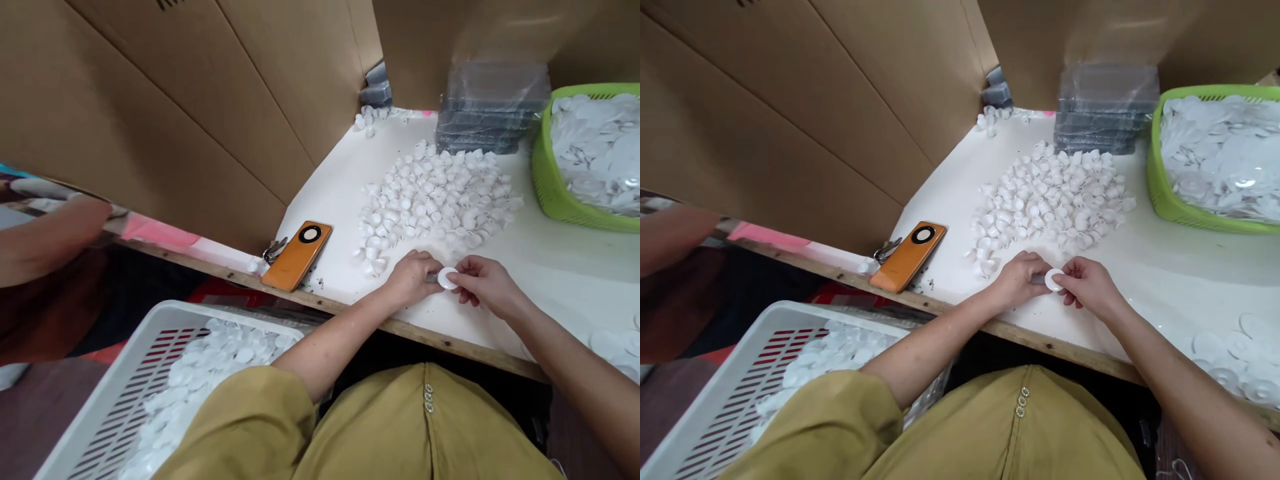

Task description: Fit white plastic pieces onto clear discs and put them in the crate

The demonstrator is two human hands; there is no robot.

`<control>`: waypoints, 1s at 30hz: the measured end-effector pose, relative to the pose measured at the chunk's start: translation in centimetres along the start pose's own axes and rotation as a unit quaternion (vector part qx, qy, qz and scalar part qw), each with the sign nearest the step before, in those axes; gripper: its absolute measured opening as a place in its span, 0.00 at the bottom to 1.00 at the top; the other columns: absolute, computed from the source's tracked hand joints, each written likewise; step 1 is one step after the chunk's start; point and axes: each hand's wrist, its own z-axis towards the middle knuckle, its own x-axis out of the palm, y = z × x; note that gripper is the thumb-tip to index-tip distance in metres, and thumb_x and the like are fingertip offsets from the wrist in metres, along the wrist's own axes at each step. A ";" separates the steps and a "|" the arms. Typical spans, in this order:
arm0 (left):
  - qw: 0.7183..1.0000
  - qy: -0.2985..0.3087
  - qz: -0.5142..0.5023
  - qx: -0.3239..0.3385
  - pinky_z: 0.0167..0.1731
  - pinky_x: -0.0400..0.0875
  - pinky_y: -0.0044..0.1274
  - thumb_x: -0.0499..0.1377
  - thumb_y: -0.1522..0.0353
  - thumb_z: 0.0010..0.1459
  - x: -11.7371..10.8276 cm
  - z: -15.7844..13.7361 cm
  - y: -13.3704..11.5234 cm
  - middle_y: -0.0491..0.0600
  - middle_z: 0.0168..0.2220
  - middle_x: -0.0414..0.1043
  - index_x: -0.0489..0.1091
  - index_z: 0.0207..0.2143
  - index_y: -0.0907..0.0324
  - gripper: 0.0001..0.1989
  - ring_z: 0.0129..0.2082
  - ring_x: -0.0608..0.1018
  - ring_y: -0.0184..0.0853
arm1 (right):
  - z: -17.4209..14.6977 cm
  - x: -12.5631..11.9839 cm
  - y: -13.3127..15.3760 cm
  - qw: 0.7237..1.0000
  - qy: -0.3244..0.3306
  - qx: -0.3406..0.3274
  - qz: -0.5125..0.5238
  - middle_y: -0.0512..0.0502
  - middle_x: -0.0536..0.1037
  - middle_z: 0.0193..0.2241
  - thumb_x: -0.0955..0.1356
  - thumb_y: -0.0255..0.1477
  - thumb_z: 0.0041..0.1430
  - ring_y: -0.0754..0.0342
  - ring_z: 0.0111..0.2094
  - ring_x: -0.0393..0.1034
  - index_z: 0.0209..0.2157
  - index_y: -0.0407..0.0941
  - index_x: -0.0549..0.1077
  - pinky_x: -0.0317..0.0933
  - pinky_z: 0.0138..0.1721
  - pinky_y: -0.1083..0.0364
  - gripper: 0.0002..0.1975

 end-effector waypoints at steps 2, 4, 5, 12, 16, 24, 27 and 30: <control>1.000 0.002 0.003 -0.006 0.40 0.65 0.25 0.67 0.64 0.50 -0.1 0.0 0.0 0.47 0.32 0.71 0.75 0.35 0.58 0.10 0.34 0.72 0.33 | 0.8 0.4 0.1 0.999 0.001 0.025 -0.023 0.49 0.73 0.18 0.73 0.39 0.45 0.58 0.16 0.66 0.27 0.44 0.67 0.51 0.12 0.62 0.16; 1.000 0.005 0.007 -0.010 0.39 0.65 0.25 0.66 0.63 0.50 -0.1 0.1 0.0 0.47 0.31 0.71 0.75 0.33 0.59 0.10 0.34 0.71 0.33 | 1.4 0.4 -0.1 0.999 0.002 0.038 -0.029 0.49 0.73 0.18 0.73 0.38 0.46 0.58 0.16 0.66 0.28 0.44 0.66 0.52 0.12 0.62 0.16; 1.000 0.007 0.010 -0.011 0.39 0.65 0.25 0.66 0.62 0.50 -0.2 0.1 0.0 0.47 0.31 0.71 0.74 0.32 0.59 0.10 0.33 0.71 0.34 | 1.5 0.3 -0.1 0.999 0.004 0.041 -0.026 0.49 0.74 0.18 0.73 0.38 0.46 0.58 0.16 0.66 0.27 0.44 0.66 0.52 0.12 0.62 0.16; 0.999 0.025 -0.015 -0.015 0.40 0.65 0.27 0.62 0.57 0.54 -0.6 0.4 0.0 0.49 0.32 0.72 0.75 0.33 0.59 0.13 0.34 0.73 0.35 | 1.2 0.2 0.4 0.997 0.032 0.065 -0.021 0.50 0.73 0.17 0.75 0.39 0.43 0.57 0.15 0.66 0.28 0.44 0.65 0.53 0.12 0.62 0.19; 0.998 0.040 -0.036 -0.013 0.41 0.65 0.27 0.64 0.58 0.52 -1.3 0.4 -0.1 0.49 0.32 0.73 0.75 0.34 0.59 0.14 0.35 0.74 0.35 | 1.3 0.3 0.9 0.996 0.031 0.084 -0.030 0.51 0.73 0.17 0.75 0.38 0.42 0.57 0.15 0.66 0.28 0.45 0.64 0.52 0.12 0.62 0.19; 0.995 0.051 -0.070 -0.056 0.39 0.65 0.26 0.67 0.58 0.48 -2.4 0.3 -0.4 0.46 0.35 0.74 0.70 0.44 0.58 0.23 0.36 0.74 0.36 | 1.7 0.2 1.6 0.991 0.061 0.117 -0.038 0.51 0.73 0.16 0.73 0.37 0.42 0.56 0.14 0.66 0.28 0.45 0.62 0.52 0.12 0.62 0.18; 0.996 0.067 -0.050 -0.027 0.41 0.65 0.27 0.64 0.60 0.54 -2.0 0.2 -0.3 0.45 0.33 0.73 0.69 0.42 0.56 0.15 0.36 0.74 0.35 | 1.9 0.3 1.7 0.990 0.062 0.120 -0.034 0.52 0.72 0.16 0.73 0.36 0.43 0.56 0.14 0.66 0.28 0.45 0.62 0.52 0.12 0.62 0.17; 0.997 0.077 -0.027 -0.010 0.41 0.64 0.27 0.61 0.61 0.57 -1.7 0.0 -0.5 0.45 0.31 0.73 0.69 0.37 0.57 0.10 0.34 0.74 0.34 | 1.9 0.6 1.7 0.991 0.054 0.114 -0.049 0.53 0.72 0.15 0.72 0.34 0.44 0.57 0.14 0.66 0.28 0.46 0.62 0.53 0.12 0.62 0.15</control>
